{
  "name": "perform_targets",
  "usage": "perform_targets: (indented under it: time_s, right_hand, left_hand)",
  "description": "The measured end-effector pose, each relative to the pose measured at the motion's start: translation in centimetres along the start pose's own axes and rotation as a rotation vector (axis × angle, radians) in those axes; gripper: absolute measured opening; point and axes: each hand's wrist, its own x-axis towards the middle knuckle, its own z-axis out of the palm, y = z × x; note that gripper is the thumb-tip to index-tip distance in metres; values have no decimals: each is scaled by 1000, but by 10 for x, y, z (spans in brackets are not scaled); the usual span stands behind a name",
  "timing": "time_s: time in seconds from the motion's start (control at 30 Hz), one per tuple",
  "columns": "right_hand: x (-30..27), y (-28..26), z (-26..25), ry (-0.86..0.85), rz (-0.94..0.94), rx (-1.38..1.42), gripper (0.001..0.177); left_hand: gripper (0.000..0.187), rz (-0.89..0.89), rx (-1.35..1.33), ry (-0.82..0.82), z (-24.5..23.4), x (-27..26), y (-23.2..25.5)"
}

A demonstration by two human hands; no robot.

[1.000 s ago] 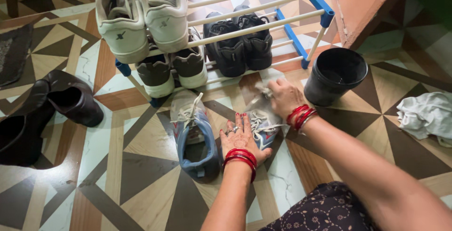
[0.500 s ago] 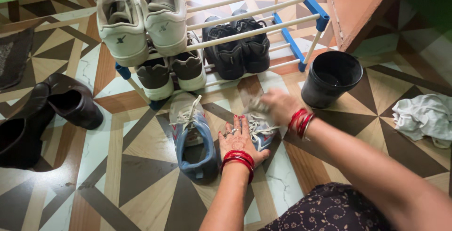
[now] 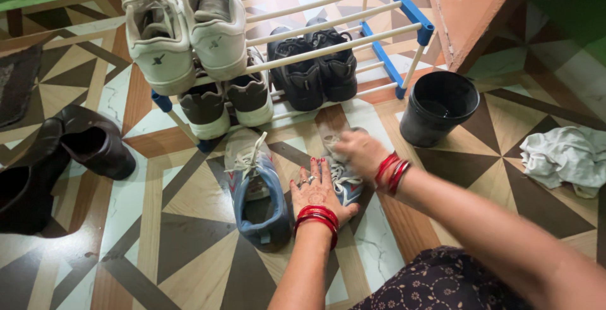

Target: The person sits on the floor and wipes a pair of blue sneakers with a cloth, then places them on a shoe rack. The person continues to wipe the sneakers with the cloth.

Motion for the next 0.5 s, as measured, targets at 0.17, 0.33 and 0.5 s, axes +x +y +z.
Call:
perform_targets:
  time_s: [0.17,0.33,0.5]
  right_hand:
    - [5,-21,-3,-183,395,-92,31]
    - [8,-27,-4,-166,307,166,22]
    - [3,-5,-25,9,393,270,19]
  left_hand:
    - [130,-8,-15,0,4,-2,-1]
    - [131,-8,-25,15,4,-2,-3]
    - [132,-13,-20,-3,1,-3,-1]
